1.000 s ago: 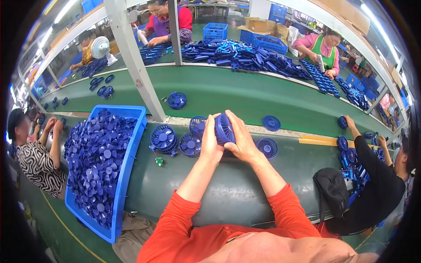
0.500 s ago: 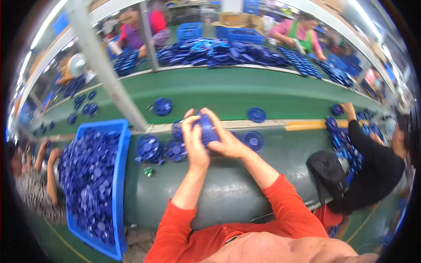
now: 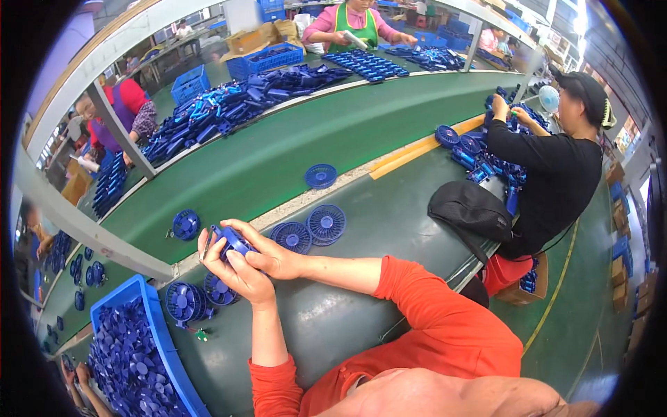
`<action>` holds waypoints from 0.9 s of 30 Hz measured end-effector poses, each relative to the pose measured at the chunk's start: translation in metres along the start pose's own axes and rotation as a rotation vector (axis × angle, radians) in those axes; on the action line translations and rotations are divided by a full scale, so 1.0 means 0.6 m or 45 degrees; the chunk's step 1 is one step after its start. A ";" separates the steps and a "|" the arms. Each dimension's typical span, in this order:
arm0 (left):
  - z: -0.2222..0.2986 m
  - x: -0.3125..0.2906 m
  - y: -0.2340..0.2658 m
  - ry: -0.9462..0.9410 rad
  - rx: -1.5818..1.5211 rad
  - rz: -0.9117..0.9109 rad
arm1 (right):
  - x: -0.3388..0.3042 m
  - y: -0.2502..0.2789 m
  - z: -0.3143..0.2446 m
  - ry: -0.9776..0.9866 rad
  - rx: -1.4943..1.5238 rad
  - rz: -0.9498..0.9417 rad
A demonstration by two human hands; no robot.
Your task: The person assembles small electric fans along a conveyor line by taking fan grilles and motor housings, pressing the grille pieces together around the components by hand, and setting the assembled fans on the table.
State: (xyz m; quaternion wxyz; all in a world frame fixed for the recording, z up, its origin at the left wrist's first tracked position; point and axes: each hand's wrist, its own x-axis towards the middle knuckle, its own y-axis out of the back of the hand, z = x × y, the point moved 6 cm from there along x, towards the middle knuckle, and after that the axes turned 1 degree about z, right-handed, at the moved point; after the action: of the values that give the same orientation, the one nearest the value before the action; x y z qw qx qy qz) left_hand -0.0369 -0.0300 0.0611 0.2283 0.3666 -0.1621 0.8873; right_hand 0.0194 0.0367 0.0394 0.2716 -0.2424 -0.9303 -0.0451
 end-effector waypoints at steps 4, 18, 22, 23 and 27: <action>-0.033 0.006 -0.006 0.049 0.038 -0.107 | 0.005 0.021 0.028 -0.190 0.035 0.015; -0.291 0.152 0.042 0.363 1.347 -0.722 | -0.050 0.451 0.083 -0.463 -1.944 0.700; -0.356 0.185 0.048 0.568 1.553 -0.726 | -0.085 0.405 0.082 -0.522 -1.829 0.508; -0.375 0.186 0.057 0.608 1.589 -0.737 | -0.088 0.394 0.082 -0.552 -1.908 0.450; -0.408 0.169 0.051 0.710 1.474 -0.850 | -0.101 0.418 0.068 -0.422 -1.972 0.543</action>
State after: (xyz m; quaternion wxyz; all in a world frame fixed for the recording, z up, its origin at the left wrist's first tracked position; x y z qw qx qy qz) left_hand -0.2577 0.0847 -0.0355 0.2891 0.2188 0.5184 0.7745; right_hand 0.1631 0.2400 -0.0392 -0.1110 -0.5363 -0.5975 -0.5856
